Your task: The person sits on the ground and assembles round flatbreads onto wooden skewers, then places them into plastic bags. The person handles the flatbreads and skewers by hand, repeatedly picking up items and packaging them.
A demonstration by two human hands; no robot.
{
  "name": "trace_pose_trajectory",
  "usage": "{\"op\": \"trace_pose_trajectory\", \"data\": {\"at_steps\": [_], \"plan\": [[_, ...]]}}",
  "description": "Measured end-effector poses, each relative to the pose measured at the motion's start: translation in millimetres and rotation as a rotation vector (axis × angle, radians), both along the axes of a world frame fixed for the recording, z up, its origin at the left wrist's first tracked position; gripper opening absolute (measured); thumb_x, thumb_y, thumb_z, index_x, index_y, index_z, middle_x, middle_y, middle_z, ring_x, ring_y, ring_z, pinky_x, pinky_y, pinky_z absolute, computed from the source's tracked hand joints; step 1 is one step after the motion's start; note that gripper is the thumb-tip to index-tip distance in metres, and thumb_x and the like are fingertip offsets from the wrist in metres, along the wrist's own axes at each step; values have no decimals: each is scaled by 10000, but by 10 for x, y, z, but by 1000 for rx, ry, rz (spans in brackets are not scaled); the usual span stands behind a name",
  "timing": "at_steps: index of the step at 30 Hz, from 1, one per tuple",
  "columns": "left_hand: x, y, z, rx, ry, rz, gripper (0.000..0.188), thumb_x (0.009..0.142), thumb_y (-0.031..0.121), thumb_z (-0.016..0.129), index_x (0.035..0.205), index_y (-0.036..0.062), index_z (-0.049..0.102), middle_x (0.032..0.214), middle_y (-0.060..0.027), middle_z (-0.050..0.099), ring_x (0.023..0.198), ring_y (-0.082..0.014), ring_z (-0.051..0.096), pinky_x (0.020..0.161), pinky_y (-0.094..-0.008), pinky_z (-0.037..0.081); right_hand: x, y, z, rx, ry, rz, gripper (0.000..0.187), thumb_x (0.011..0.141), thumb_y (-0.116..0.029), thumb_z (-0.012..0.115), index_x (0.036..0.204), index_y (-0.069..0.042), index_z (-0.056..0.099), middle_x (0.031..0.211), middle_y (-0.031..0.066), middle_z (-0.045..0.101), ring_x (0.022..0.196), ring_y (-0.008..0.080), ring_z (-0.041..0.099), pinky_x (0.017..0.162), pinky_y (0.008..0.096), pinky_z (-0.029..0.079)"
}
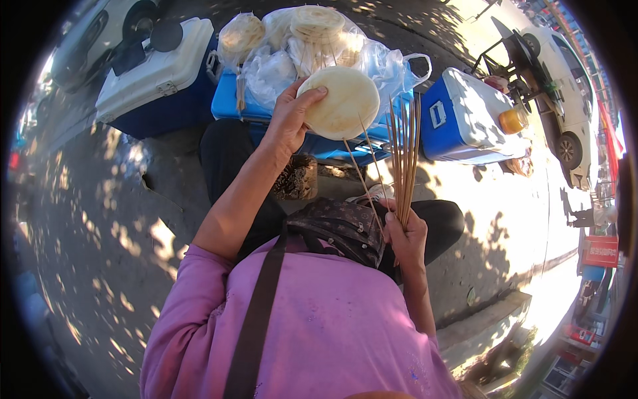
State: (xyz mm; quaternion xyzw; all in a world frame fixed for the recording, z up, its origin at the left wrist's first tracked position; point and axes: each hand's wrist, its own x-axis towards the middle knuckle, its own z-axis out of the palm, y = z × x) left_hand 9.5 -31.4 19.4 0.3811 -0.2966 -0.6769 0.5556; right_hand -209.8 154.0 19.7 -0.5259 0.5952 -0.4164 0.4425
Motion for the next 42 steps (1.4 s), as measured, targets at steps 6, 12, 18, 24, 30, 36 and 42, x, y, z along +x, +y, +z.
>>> {"op": "trace_pose_trajectory", "data": {"at_steps": [6,12,18,24,30,36,42], "plan": [[79,-83,-85,-24,10,55,400,810,127,653,1184,19,558,1039,-102,632,929,-204,639,757,-338,548,-22,135,133,46,23,27,349,877,-25,521,1221,-33,582,555,-44,463,496,19,438,466,199,355],[24,-5,-43,-46,27,19,397,822,117,637,1191,-4,552,1055,-103,630,945,-200,636,804,-329,534,-56,99,100,32,80,31,362,872,-24,531,1228,-54,586,561,-52,445,521,6,411,485,191,343],[-67,97,-2,-51,58,-4,383,790,98,662,1155,41,559,982,-75,632,888,-187,636,714,-325,542,29,55,-27,-69,97,-5,355,867,-33,547,1218,-58,592,582,-52,439,564,3,402,513,191,344],[-154,227,-9,-116,23,-71,370,818,109,638,1164,12,548,1034,-77,621,930,-169,617,802,-315,517,112,-40,41,-63,84,-17,333,875,-48,544,1205,-44,592,596,-54,432,560,8,392,505,200,334],[-320,420,-16,-199,-51,-129,326,822,106,642,1132,30,574,997,-40,621,906,-124,600,780,-281,499,175,-188,-17,-64,-10,-59,318,883,-54,539,1195,-4,575,610,-57,443,569,13,411,511,198,337],[-314,418,-29,-214,-74,-145,323,824,113,645,1128,31,574,982,-39,622,887,-114,597,771,-272,496,204,-282,-134,-83,-40,-82,259,889,-62,535,1134,11,574,673,-36,486,605,20,453,527,208,368],[-264,325,8,-191,-89,-175,361,823,130,657,1156,33,558,1002,-45,617,923,-120,589,794,-281,491,288,-401,-79,-76,-81,-80,189,910,-83,517,1066,11,567,628,-16,493,533,40,468,478,221,378]]}}
